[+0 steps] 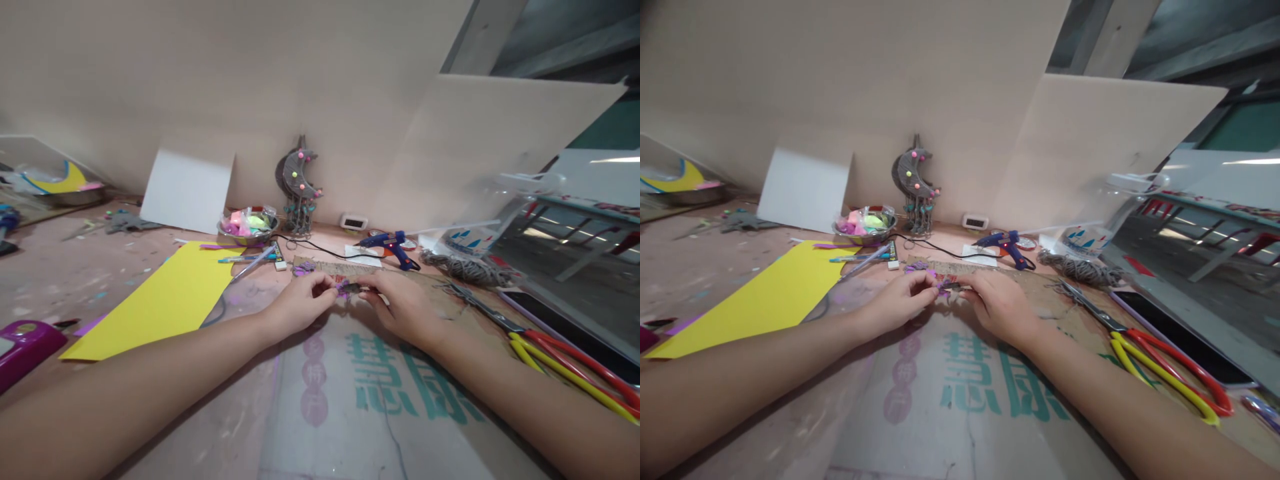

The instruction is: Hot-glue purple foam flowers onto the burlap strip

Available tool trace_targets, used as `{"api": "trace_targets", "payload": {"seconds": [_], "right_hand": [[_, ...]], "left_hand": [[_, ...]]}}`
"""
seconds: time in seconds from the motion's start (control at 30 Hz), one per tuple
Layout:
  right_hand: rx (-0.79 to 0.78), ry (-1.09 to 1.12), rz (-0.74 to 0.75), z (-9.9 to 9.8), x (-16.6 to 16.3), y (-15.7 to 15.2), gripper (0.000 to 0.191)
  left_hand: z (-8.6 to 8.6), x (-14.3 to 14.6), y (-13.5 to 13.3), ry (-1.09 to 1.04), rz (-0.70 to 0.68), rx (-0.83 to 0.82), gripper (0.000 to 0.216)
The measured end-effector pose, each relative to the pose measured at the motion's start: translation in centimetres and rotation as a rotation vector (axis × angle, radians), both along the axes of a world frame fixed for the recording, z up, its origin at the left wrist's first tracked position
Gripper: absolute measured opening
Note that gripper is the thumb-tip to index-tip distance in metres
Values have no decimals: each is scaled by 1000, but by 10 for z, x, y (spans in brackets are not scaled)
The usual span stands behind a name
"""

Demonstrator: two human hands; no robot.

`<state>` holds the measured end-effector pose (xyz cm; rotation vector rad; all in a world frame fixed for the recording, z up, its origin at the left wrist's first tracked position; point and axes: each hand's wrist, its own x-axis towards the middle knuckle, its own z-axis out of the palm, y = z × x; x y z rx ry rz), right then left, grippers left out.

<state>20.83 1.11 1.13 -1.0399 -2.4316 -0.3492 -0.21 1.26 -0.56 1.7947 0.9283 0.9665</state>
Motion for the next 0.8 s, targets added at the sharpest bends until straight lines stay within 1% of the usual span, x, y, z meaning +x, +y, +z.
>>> {"api": "trace_targets", "payload": {"seconds": [0.1,0.2,0.53,0.6,0.73,0.8], "right_hand": [[7,-3,-6,0,-1,0,23],[19,-2,3,1,-1,0,22],[-22,11,0,0,-1,2,21],[-26,36,4,0,-1,2,20],[9,162,18,0,-1,0,20],[28,171,35,1,-1,-1,21]], "left_hand": [[1,0,-1,7,-10,-14,15],[2,0,-2,14,-3,6,14],[1,0,-1,-35,-34,-20,15],[1,1,-1,-41,-34,-44,15],[0,1,0,-62,-36,-139,15],[-1,1,0,-65,-26,-153,15]]}}
